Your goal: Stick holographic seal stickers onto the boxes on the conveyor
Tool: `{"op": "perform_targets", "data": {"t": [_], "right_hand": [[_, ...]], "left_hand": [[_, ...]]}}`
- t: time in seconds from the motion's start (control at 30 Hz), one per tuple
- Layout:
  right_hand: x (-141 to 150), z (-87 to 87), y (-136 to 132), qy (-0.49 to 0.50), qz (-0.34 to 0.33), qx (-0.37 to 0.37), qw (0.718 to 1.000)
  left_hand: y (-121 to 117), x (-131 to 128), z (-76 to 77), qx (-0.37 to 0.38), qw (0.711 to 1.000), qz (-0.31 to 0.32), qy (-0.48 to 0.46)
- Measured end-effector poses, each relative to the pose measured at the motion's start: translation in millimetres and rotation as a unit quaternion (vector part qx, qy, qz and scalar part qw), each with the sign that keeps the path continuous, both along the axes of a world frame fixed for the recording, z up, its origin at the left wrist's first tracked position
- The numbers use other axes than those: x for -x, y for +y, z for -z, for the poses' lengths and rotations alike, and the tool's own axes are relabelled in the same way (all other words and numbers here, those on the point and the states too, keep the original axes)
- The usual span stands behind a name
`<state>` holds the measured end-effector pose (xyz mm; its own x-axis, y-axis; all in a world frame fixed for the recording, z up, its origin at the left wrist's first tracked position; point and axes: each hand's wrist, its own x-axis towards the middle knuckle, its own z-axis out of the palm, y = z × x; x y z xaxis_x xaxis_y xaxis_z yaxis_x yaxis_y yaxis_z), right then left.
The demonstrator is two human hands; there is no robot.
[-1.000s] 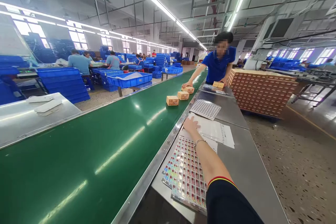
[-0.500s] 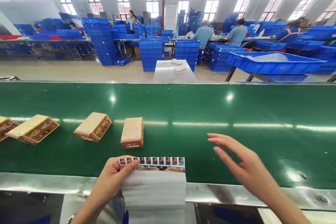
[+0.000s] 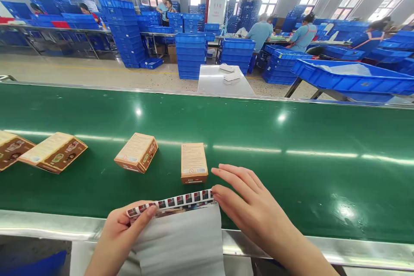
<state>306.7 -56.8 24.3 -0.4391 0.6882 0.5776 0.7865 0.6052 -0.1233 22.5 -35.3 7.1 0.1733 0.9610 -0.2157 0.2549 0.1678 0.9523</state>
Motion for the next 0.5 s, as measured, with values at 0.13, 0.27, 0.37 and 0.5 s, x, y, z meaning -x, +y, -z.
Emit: {"op": "perform_targets", "data": {"t": [0.13,0.27,0.37,0.5], "right_hand": [[16,-4.2,-3,-0.009,0.001,-0.023,1.0],[11,-2.1,0,0.15,-0.026,0.093,0.984],[-6,11.6,21,0.355,0.054,0.203,0.911],[-14,39.4,62,0.611,0.181,0.266,0.723]], "left_hand": [[8,11,5.3,0.018,0.999,0.034,-0.014],[7,19,9.8,0.041,0.999,0.001,-0.034],[2,23,14.8,0.047,0.997,0.05,-0.033],[3,15,15.7,-0.059,0.968,0.235,-0.058]]}}
